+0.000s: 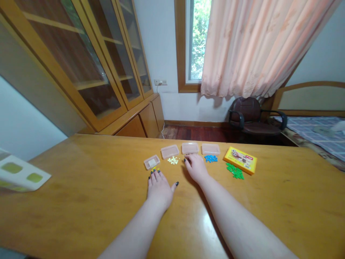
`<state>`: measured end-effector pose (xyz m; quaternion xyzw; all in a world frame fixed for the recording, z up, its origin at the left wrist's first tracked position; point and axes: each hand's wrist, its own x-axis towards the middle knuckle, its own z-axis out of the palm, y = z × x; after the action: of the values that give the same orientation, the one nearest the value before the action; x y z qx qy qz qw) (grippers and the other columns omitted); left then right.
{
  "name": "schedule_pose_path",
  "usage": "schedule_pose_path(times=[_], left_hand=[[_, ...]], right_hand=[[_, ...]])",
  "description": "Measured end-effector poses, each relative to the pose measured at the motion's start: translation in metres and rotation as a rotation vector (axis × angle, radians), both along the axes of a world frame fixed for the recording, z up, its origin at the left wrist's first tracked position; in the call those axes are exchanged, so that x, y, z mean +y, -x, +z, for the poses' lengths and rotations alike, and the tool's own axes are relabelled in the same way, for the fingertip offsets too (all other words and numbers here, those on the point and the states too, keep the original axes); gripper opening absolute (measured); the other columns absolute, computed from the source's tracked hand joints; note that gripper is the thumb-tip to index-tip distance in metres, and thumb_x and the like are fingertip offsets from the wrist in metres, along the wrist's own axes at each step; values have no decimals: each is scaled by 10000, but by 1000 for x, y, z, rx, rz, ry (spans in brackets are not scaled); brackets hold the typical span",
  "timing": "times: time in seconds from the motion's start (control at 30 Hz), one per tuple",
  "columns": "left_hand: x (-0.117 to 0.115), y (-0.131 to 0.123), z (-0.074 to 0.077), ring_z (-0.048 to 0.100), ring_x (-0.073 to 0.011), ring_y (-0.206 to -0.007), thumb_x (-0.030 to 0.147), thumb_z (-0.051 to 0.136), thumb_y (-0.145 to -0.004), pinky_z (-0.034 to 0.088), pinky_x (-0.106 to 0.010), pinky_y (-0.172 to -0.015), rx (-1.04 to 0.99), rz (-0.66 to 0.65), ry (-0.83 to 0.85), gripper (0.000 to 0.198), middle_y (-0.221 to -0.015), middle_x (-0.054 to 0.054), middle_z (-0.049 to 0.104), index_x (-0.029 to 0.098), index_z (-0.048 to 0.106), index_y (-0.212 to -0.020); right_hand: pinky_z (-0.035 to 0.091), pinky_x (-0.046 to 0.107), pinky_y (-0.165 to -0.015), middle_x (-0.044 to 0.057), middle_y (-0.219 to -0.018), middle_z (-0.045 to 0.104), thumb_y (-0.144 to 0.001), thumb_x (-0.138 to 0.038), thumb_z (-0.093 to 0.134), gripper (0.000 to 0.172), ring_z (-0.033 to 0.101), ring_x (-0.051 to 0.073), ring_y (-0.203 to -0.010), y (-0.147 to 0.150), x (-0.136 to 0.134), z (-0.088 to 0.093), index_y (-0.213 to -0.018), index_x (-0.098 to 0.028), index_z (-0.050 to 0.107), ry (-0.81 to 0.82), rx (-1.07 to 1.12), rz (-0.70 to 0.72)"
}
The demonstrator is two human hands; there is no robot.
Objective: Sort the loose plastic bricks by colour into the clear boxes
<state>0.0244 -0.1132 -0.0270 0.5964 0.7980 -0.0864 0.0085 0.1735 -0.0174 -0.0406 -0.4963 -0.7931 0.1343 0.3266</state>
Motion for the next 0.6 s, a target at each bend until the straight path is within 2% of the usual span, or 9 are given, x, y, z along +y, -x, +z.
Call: schedule_pose_path(times=[0.1,0.17,0.27,0.37,0.6], left_hand=[[-2,-3,-2,324,-421,-1314,587,417,-823,290,-494,-1063,8,15,-14,888,-1422,-329,293,-102,304,-1373],[-2,-4,-2,325,-407,-1318,578,410,-833,292,-475,-1068,1,8,1,882,-1421,-331,292,-112,298,-1370],[1,-3,0,313,-390,-1331,575,396,-842,279,-462,-1079,-6,-2,10,875,-1423,-333,283,-117,297,-1367],[1,-3,2,294,-388,-1342,577,396,-840,267,-463,-1085,-12,6,17,878,-1434,-329,261,-109,285,-1376],[-1,-9,-3,285,-403,-1342,568,433,-823,266,-484,-1080,-17,-16,11,877,-1429,-331,270,-102,300,-1373]], right_hand=[[303,396,-1003,79,-1030,677,-863,-236,479,235,526,227,-1070,2,-5,2,-992,-190,671,13,-122,56],[188,464,-1073,73,-1116,659,-859,-271,503,265,460,250,-1180,4,-9,1,-1075,-216,647,6,-190,112],[46,547,-1095,76,-1275,577,-862,-339,511,383,338,285,-1302,6,-14,-2,-1227,-232,563,27,-258,185],[25,573,-1094,77,-1367,497,-864,-364,502,480,261,305,-1349,7,-16,-4,-1320,-220,474,71,-282,232],[25,574,-1101,82,-1380,482,-879,-377,475,501,251,288,-1360,6,-15,-5,-1353,-222,426,87,-285,244]])
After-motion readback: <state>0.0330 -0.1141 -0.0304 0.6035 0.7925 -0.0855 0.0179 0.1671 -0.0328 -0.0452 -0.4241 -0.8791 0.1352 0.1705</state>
